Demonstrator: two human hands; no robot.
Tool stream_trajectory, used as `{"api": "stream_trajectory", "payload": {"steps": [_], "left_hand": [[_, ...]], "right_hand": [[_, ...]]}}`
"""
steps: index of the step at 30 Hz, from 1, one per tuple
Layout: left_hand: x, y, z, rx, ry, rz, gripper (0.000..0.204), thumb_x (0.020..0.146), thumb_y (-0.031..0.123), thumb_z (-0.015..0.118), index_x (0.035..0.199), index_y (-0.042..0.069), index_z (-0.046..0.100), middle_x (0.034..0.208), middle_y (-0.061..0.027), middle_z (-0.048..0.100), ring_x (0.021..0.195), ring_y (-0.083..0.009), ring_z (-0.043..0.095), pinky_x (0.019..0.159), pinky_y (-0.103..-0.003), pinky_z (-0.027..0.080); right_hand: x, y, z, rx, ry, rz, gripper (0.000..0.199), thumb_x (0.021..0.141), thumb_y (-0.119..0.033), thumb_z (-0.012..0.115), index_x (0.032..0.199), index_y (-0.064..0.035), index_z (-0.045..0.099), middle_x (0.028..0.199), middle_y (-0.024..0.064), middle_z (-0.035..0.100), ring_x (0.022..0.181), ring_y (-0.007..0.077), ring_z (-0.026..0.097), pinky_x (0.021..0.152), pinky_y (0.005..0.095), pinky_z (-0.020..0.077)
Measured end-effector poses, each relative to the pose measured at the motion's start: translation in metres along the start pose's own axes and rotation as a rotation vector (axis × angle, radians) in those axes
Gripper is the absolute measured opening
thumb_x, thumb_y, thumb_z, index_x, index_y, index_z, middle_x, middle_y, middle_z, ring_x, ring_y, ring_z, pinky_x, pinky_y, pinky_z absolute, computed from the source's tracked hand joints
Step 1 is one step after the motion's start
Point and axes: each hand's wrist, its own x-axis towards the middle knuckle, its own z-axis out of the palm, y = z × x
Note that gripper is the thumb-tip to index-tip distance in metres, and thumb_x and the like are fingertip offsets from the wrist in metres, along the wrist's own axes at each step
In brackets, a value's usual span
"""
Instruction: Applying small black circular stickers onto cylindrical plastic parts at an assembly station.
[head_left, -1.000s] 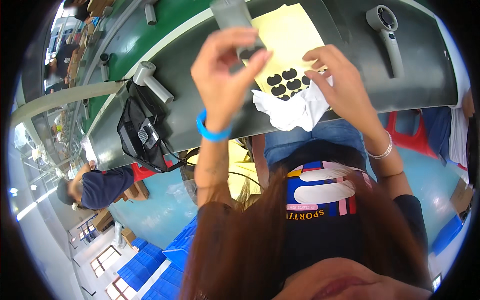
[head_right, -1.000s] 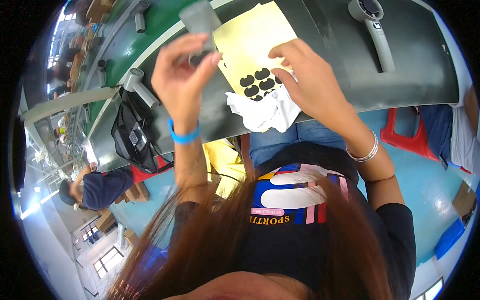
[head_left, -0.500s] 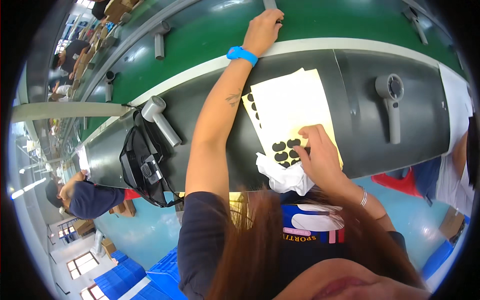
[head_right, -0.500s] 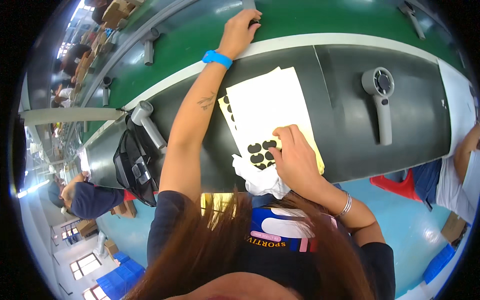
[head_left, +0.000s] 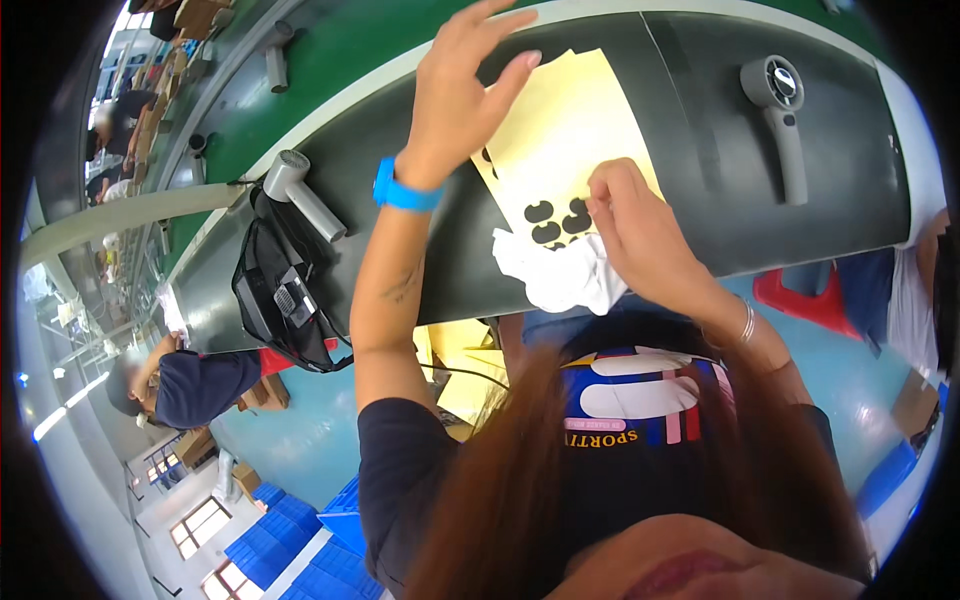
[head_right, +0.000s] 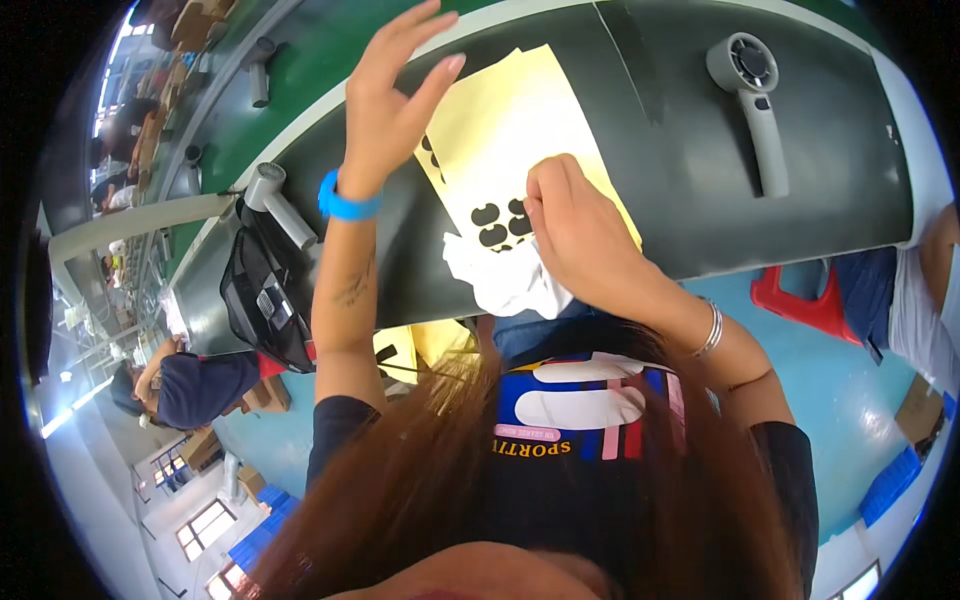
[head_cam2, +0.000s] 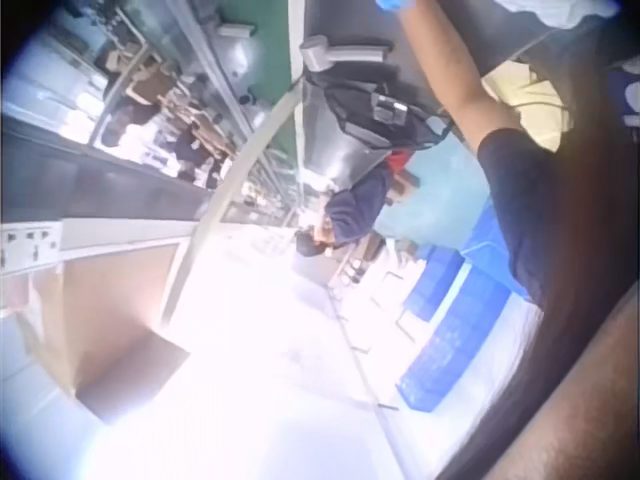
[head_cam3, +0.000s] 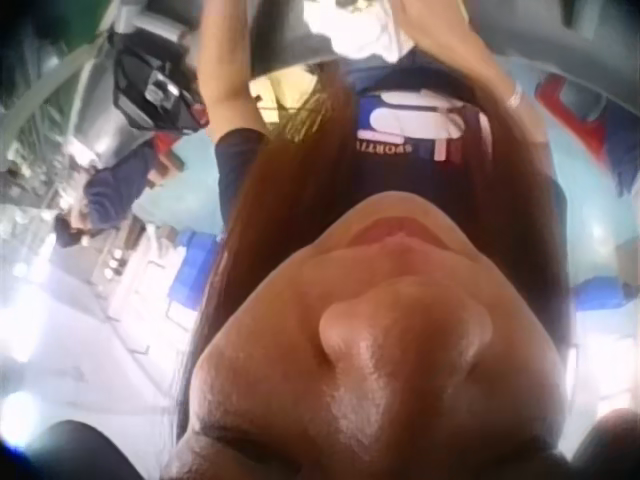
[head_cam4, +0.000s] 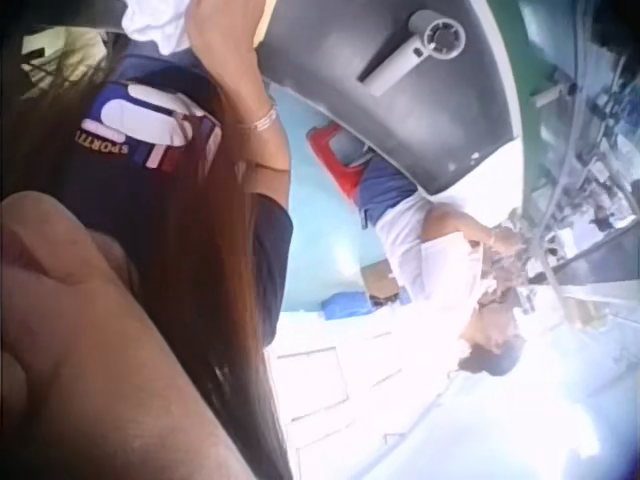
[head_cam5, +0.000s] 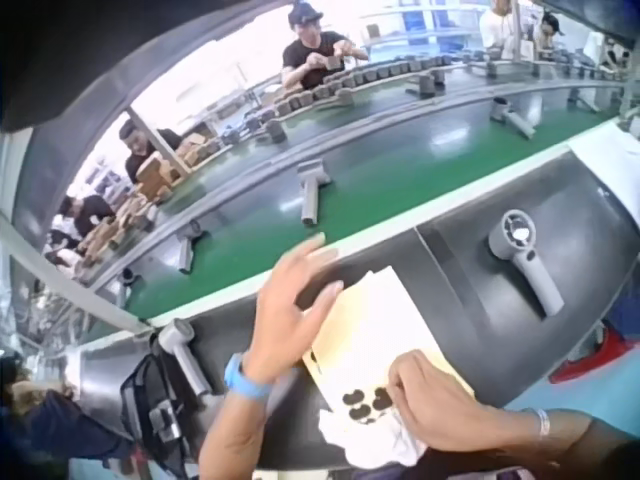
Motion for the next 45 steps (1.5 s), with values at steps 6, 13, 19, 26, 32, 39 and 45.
{"api": "stream_trajectory", "payload": {"steps": [6, 13, 19, 26, 32, 39, 45], "left_hand": [[-0.046, 0.031, -0.005, -0.125, -0.093, -0.143, 0.023, 0.080, 0.005, 0.067, 0.104, 0.005, 0.067, 0.114, -0.0134, 0.063, 0.105, -0.0276, 0.061, 0.088, -0.033, 0.047], [-0.075, 0.033, 0.013, -0.121, -0.076, -0.183, 0.020, 0.083, 0.014, 0.065, 0.101, 0.006, 0.066, 0.111, -0.0120, 0.062, 0.101, -0.0321, 0.059, 0.084, -0.037, 0.049], [-0.098, 0.030, -0.005, -0.051, 0.001, -0.313, 0.019, 0.082, 0.010, 0.065, 0.100, 0.005, 0.067, 0.110, -0.0138, 0.064, 0.099, -0.0326, 0.061, 0.081, -0.037, 0.049], [-0.094, 0.055, 0.005, -0.162, -0.037, -0.370, 0.019, 0.082, 0.006, 0.064, 0.100, 0.002, 0.067, 0.108, -0.0136, 0.065, 0.100, -0.0294, 0.063, 0.085, -0.034, 0.048], [-0.090, 0.089, 0.018, -0.217, -0.054, -0.330, 0.020, 0.082, 0.003, 0.062, 0.102, 0.001, 0.067, 0.109, -0.0138, 0.064, 0.100, -0.0280, 0.063, 0.084, -0.034, 0.049], [-0.060, 0.129, 0.037, -0.444, 0.002, -0.234, 0.034, 0.081, -0.003, 0.062, 0.115, 0.002, 0.061, 0.116, -0.0151, 0.061, 0.093, -0.0213, 0.064, 0.074, -0.028, 0.053], [-0.070, 0.134, 0.029, -0.539, 0.002, -0.202, 0.058, 0.077, -0.008, 0.060, 0.132, 0.000, 0.045, 0.125, -0.0193, 0.053, 0.093, -0.0259, 0.065, 0.078, -0.032, 0.055]], "right_hand": [[-0.014, 0.007, -0.024, 0.206, 0.148, 0.085, 0.008, 0.089, -0.001, 0.053, 0.095, -0.0009, 0.049, 0.085, 0.0093, 0.052, 0.075, 0.0177, 0.054, 0.072, 0.0273, 0.0443], [-0.060, 0.044, -0.088, 0.032, 0.562, 0.119, 0.013, 0.090, -0.004, 0.056, 0.103, -0.0034, 0.057, 0.090, 0.0019, 0.057, 0.082, 0.0092, 0.053, 0.077, 0.0228, 0.0433], [-0.093, 0.118, -0.152, -0.171, 0.814, 0.177, 0.020, 0.090, -0.009, 0.061, 0.108, -0.0008, 0.059, 0.101, 0.0056, 0.061, 0.094, 0.0115, 0.057, 0.083, 0.0251, 0.0446], [-0.064, 0.090, -0.101, -0.194, 0.689, 0.226, 0.057, 0.085, -0.010, 0.067, 0.135, -0.0097, 0.040, 0.097, 0.0118, 0.063, 0.091, 0.0173, 0.060, 0.083, 0.0277, 0.0457], [-0.049, 0.073, -0.099, -0.016, 0.885, 0.050, 0.076, 0.076, 0.006, 0.070, 0.138, -0.0082, 0.028, 0.108, 0.0137, 0.055, 0.095, 0.0217, 0.062, 0.088, 0.0319, 0.0472], [-0.013, 0.038, -0.087, -0.210, 0.726, -0.644, 0.098, 0.066, 0.015, 0.069, 0.139, -0.0137, 0.010, 0.124, 0.0211, 0.042, 0.105, 0.0292, 0.059, 0.087, 0.0389, 0.0493], [-0.007, -0.012, -0.061, 0.002, 0.458, -0.885, 0.041, 0.074, 0.002, 0.068, 0.112, -0.0092, 0.055, 0.128, 0.0207, 0.049, 0.114, 0.0313, 0.051, 0.094, 0.0408, 0.0416]]}}
